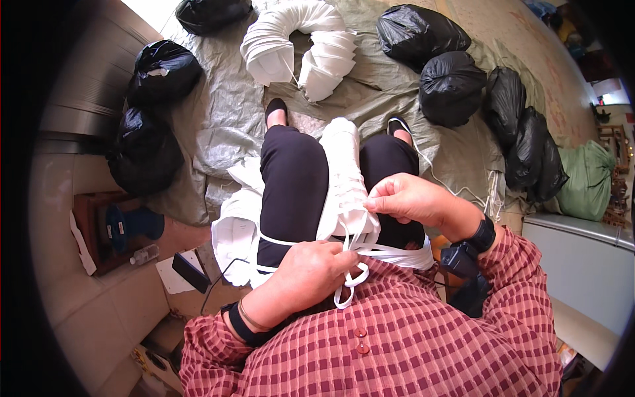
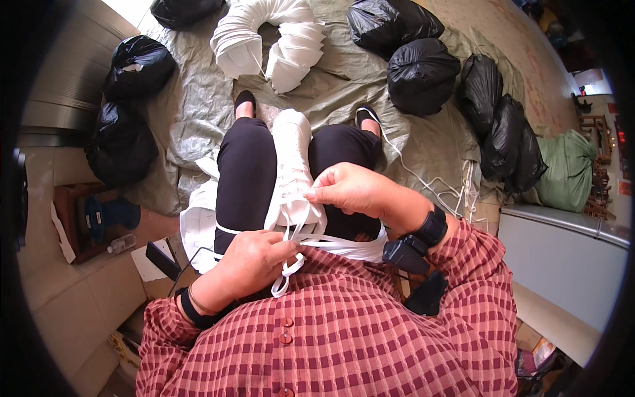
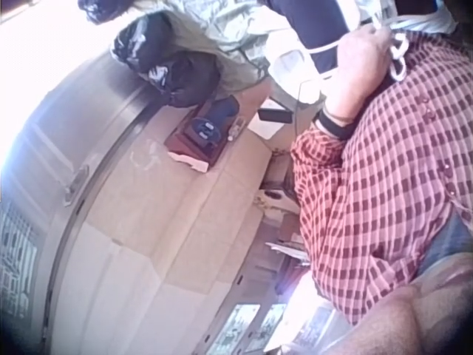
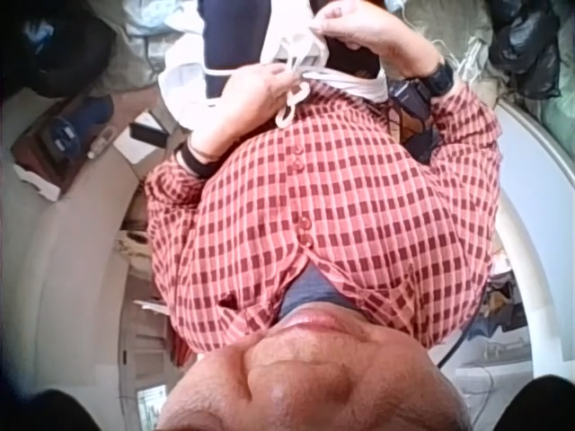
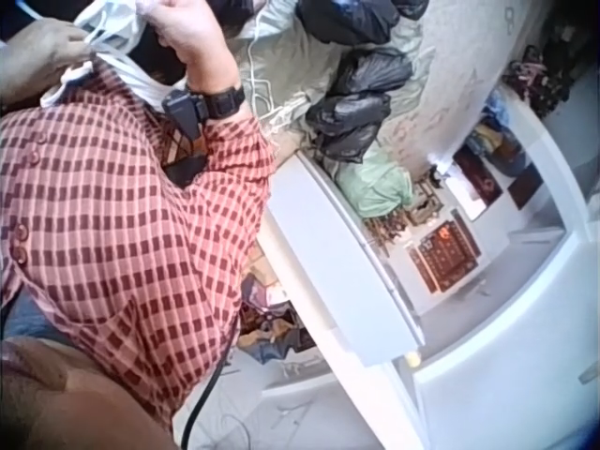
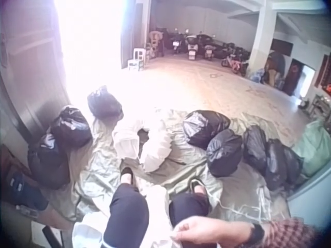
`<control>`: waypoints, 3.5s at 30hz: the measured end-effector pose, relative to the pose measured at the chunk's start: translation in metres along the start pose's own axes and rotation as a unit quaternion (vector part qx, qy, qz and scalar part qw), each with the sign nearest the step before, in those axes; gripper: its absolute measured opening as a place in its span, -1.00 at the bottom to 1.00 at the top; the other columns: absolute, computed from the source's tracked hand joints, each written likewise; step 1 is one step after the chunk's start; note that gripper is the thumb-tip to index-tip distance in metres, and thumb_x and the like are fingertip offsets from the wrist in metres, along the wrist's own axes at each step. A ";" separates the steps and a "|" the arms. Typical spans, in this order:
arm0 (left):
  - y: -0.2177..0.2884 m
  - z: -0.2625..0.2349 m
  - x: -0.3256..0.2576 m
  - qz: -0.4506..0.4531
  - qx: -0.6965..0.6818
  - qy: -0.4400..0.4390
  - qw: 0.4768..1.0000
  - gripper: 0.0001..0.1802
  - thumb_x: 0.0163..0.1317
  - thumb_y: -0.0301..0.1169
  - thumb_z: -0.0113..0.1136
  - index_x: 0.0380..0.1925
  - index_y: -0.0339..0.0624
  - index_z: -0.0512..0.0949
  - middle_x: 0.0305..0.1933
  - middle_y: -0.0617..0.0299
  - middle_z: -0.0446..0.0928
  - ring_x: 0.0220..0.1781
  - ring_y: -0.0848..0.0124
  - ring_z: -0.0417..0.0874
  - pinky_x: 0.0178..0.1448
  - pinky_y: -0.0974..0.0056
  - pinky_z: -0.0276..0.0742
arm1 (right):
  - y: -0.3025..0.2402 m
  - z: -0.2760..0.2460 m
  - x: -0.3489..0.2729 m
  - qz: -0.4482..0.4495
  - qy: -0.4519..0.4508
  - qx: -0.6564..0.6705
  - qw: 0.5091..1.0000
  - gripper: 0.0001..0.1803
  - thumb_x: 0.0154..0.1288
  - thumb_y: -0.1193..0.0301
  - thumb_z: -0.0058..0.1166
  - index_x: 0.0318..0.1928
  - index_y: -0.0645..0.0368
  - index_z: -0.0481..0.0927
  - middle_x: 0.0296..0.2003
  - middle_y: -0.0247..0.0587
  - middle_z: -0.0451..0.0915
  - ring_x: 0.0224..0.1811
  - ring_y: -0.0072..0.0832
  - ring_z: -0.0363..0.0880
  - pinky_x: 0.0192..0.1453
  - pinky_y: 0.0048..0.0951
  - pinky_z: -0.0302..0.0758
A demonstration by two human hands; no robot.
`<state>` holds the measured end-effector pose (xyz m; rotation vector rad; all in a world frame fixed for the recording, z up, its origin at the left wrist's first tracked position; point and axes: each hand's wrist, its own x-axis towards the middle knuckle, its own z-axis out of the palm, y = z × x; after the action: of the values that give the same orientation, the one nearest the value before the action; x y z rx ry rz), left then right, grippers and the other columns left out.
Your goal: The recorder is lacing a white shoe while sitting on the floor among several bags and shoe components.
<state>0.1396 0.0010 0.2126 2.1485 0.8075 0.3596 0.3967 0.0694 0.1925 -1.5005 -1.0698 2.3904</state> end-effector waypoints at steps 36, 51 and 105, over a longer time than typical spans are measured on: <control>0.055 -0.039 0.013 0.084 -0.104 -0.025 0.991 -0.79 0.03 -0.48 0.32 -0.29 -0.20 0.57 -0.35 0.10 0.57 -0.30 0.12 0.70 -0.28 0.07 0.63 | 0.017 0.037 -0.018 -0.507 0.117 -0.613 0.594 -0.55 0.15 0.47 0.18 0.10 0.25 0.64 0.20 -0.15 0.56 0.25 -0.24 0.55 0.37 -0.15 0.42; 0.027 -0.041 0.018 0.005 0.019 0.210 0.977 -0.59 0.28 -0.49 0.37 0.11 -0.34 0.55 0.14 -0.14 0.55 -0.12 0.06 0.71 -0.15 0.12 0.66 | -0.002 0.046 -0.062 -0.442 0.030 0.270 0.855 -0.57 0.72 0.17 -0.25 -0.11 0.26 0.56 -0.18 -0.14 0.67 -0.14 -0.51 0.67 0.12 -0.43 0.59; -0.022 -0.056 0.045 -0.028 0.146 -0.125 0.981 -0.95 0.10 -0.53 0.18 -0.43 -0.18 0.61 -0.38 -0.01 0.63 -0.27 0.00 0.72 -0.14 0.02 0.63 | 0.034 0.041 -0.034 -0.435 0.280 -0.471 0.714 -0.90 0.30 0.53 0.23 -0.20 0.21 0.59 -0.33 -0.10 0.69 -0.25 -0.11 0.71 -0.19 -0.21 0.61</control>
<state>0.1362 0.0739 0.2311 2.3752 0.8111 -0.0651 0.3888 0.0087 0.2070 -1.2252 -2.2394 0.6310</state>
